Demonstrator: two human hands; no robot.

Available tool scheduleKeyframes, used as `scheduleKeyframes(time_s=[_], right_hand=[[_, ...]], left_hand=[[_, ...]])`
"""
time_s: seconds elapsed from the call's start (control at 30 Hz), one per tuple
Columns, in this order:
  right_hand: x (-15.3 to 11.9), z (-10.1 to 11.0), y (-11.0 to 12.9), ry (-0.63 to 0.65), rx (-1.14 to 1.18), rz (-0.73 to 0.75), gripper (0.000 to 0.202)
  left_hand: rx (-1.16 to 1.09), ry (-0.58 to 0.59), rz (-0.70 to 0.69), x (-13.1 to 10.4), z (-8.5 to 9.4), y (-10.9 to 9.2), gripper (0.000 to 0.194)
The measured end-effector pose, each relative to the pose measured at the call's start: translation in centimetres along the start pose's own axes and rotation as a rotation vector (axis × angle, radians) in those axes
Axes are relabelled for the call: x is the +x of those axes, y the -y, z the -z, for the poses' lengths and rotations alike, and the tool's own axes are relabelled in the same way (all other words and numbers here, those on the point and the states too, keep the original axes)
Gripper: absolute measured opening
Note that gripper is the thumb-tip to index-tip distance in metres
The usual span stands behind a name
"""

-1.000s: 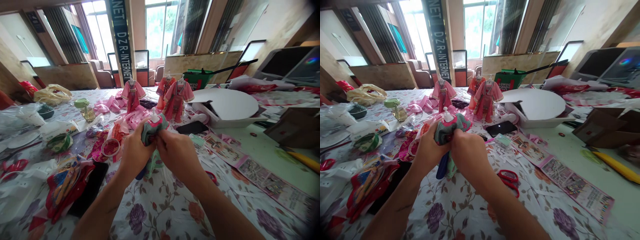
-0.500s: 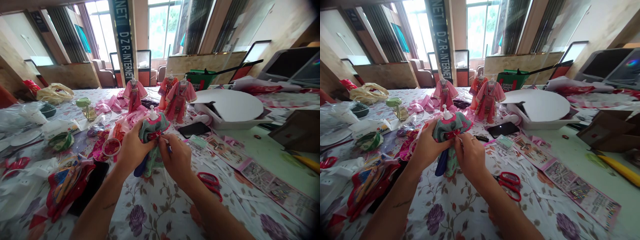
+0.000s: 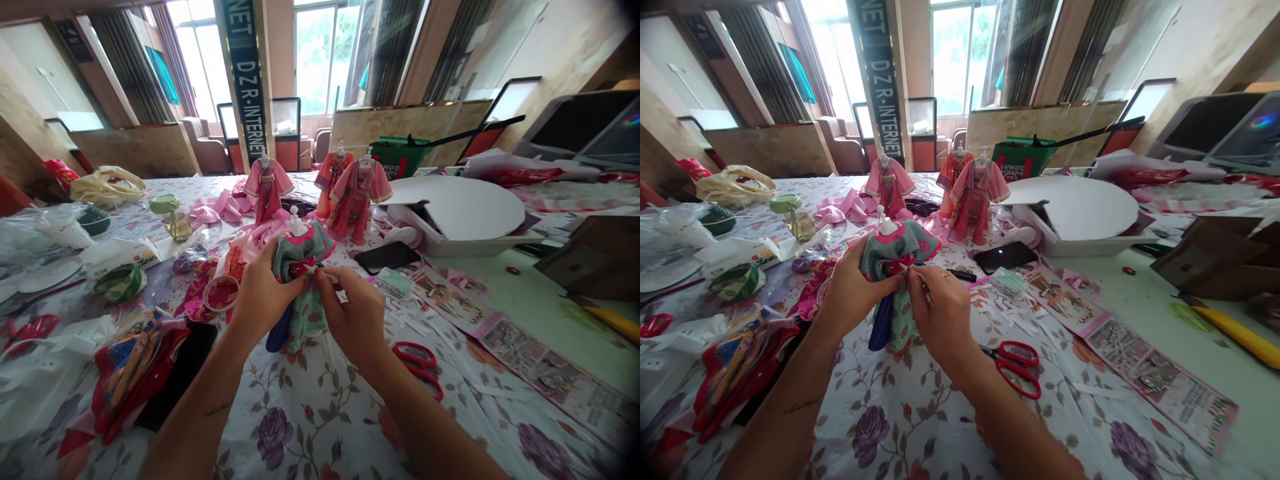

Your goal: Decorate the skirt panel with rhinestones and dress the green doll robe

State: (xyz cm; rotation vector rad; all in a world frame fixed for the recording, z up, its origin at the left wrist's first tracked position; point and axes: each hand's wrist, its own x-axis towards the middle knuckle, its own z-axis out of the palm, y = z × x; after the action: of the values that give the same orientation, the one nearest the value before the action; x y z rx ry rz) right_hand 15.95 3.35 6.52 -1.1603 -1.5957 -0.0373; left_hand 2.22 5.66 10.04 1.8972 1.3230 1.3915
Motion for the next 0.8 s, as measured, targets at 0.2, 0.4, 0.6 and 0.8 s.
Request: scheduleKeyframes(time_s=[0.2, 0.4, 0.6, 0.8], right_hand=[[-0.04, -0.18, 0.09, -0.014, 0.056, -0.074, 0.016], [-0.02, -0.21, 0.04, -0.053, -0.067, 0.016, 0.014], [0.39, -0.53, 0.37, -0.092, -0.200, 0.282, 0.016], [0.60, -0.86, 0.45, -0.090, -0.144, 0.243, 0.020]], left_hand=[[0.021, 0.006, 0.000, 0.00, -0.02, -0.17, 0.055], [0.039, -0.001, 0.003, -0.24, -0.17, -0.37, 0.056], [0.059, -0.020, 0.001, -0.45, -0.47, -0.21, 0.050], [0.072, -0.042, 0.003, -0.43, -0.46, -0.27, 0.047]])
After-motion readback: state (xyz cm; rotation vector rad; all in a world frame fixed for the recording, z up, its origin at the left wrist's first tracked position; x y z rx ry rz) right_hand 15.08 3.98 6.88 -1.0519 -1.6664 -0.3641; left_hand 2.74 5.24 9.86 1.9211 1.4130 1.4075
